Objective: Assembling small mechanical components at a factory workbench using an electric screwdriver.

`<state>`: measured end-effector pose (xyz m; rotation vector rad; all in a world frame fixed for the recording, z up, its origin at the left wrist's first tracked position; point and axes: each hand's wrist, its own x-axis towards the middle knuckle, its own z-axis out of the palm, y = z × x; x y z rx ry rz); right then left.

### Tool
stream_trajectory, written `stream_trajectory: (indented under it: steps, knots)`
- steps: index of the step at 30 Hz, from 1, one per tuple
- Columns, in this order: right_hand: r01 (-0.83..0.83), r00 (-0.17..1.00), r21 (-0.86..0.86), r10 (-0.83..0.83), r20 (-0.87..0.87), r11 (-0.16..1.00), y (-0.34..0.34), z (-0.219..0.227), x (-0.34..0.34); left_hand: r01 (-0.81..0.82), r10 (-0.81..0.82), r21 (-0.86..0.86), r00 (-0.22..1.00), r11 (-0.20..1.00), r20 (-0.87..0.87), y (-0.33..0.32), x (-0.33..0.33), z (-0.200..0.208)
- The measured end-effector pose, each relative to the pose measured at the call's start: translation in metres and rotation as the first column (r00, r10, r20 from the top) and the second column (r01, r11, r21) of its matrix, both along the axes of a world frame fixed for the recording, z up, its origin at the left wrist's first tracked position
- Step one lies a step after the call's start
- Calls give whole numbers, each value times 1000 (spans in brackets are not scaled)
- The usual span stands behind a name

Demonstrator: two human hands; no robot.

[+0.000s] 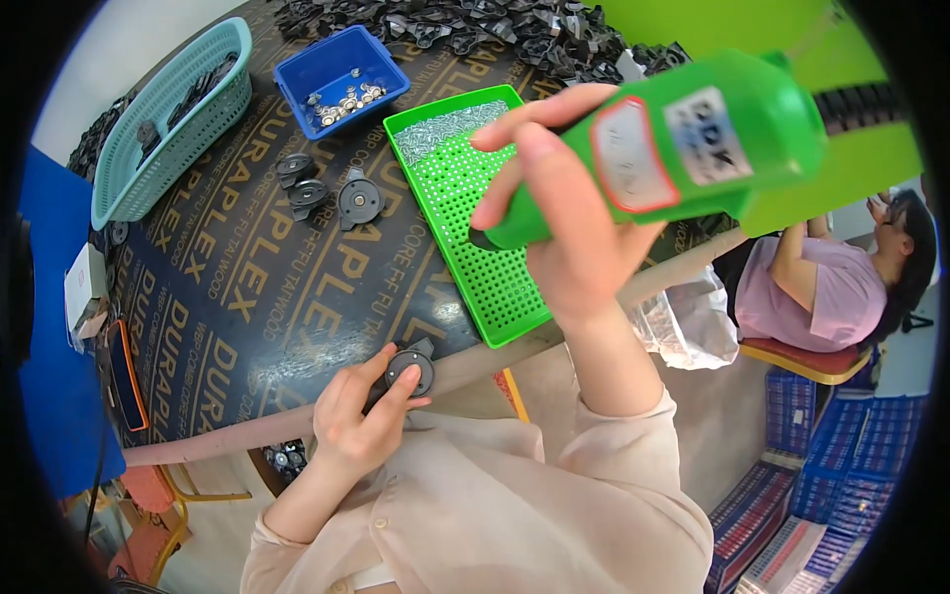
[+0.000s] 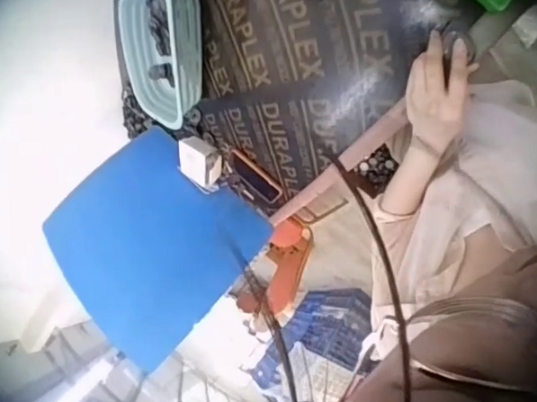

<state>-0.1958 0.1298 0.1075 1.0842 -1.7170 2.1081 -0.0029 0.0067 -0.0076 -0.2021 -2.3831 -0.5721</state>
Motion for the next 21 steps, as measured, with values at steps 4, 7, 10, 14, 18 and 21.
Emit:
stream_trajectory:
  steps: [4, 7, 10, 14, 18, 21]
  knots:
    - [-46, 998, -13, 46, 36, 999, -8, -7, -6, 2, -3, 66, 1000, 998, 19, 3, -1, 3]
    - [-36, 999, 6, 36, 19, 999, -13, -10, -7, 5, -6, 66, 1000, 998, 15, 2, -2, 2]
    - [-97, 994, -110, 102, 45, 989, -15, -11, -8, -3, 1, 65, 1000, 998, 20, 2, -2, 5]
    - [-102, 992, -118, 110, 64, 988, -15, -11, -8, 12, -12, 11, 1000, 1000, 15, -1, -1, 2]
    - [-109, 990, -138, 120, 75, 984, -16, -12, -7, 11, -11, 17, 1000, 1000, 18, -1, 0, 0]
    - [-123, 988, -133, 134, 80, 984, -15, -11, -7, 12, -12, 15, 1000, 1000, 13, 0, 0, 1]
